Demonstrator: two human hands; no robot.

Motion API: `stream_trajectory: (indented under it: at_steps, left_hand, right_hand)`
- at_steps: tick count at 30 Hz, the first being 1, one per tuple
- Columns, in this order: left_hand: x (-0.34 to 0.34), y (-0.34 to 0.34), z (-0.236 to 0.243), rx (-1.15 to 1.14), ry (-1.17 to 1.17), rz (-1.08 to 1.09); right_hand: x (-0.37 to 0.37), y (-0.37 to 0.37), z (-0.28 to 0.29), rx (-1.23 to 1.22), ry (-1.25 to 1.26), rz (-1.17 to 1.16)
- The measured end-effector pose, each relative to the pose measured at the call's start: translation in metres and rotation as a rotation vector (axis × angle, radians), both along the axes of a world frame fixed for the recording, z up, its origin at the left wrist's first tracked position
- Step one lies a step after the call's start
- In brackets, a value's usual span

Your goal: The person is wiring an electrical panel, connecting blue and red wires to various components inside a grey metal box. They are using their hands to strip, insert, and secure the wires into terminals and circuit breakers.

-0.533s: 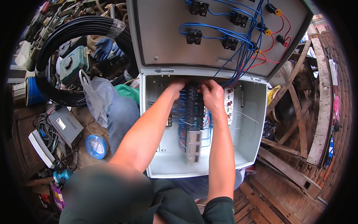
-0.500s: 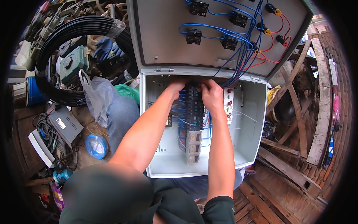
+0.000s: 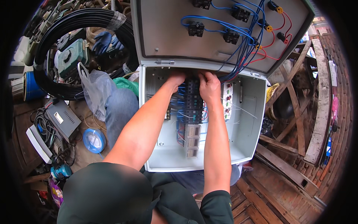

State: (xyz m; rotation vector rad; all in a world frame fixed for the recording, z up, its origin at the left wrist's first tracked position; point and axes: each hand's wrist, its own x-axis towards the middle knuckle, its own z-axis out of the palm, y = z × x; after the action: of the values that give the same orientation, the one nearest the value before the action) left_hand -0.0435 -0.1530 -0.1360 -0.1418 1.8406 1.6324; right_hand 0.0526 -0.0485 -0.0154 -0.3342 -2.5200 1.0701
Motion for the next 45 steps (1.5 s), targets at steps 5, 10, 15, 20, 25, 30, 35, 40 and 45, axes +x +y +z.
stream_trajectory:
  at_steps: [5,10,15,20,25,30,35,40,45]
  left_hand:
    - [0.010,0.001,0.022,0.031,0.053,0.048]
    - [0.012,0.001,0.027,0.065,0.052,0.056]
    - [0.010,0.005,0.013,-0.027,0.197,0.017]
    - [0.008,0.010,0.004,0.089,0.182,0.029]
    - [0.009,0.012,0.001,0.100,0.232,0.056]
    - [0.008,0.010,0.004,0.113,0.208,0.044]
    - [0.011,0.008,0.015,0.120,0.226,0.080]
    - [0.011,0.010,0.014,0.119,0.232,0.078]
    - [0.007,0.008,0.005,0.121,0.323,0.135]
  right_hand:
    - [-0.003,-0.001,-0.012,-0.067,-0.063,-0.119]
    - [-0.010,-0.009,-0.019,-0.101,-0.048,-0.256]
    - [-0.010,-0.013,-0.023,-0.105,-0.079,-0.240]
    - [-0.012,-0.006,-0.024,-0.049,-0.119,-0.210]
    - [-0.014,-0.005,-0.020,0.009,-0.210,-0.227]
    - [-0.018,-0.007,-0.019,0.001,-0.272,-0.231]
    - [-0.021,-0.003,-0.023,0.110,-0.311,-0.196]
    - [-0.029,0.009,-0.036,0.227,-0.321,-0.118]
    - [-0.032,-0.002,-0.027,0.178,-0.358,-0.126]
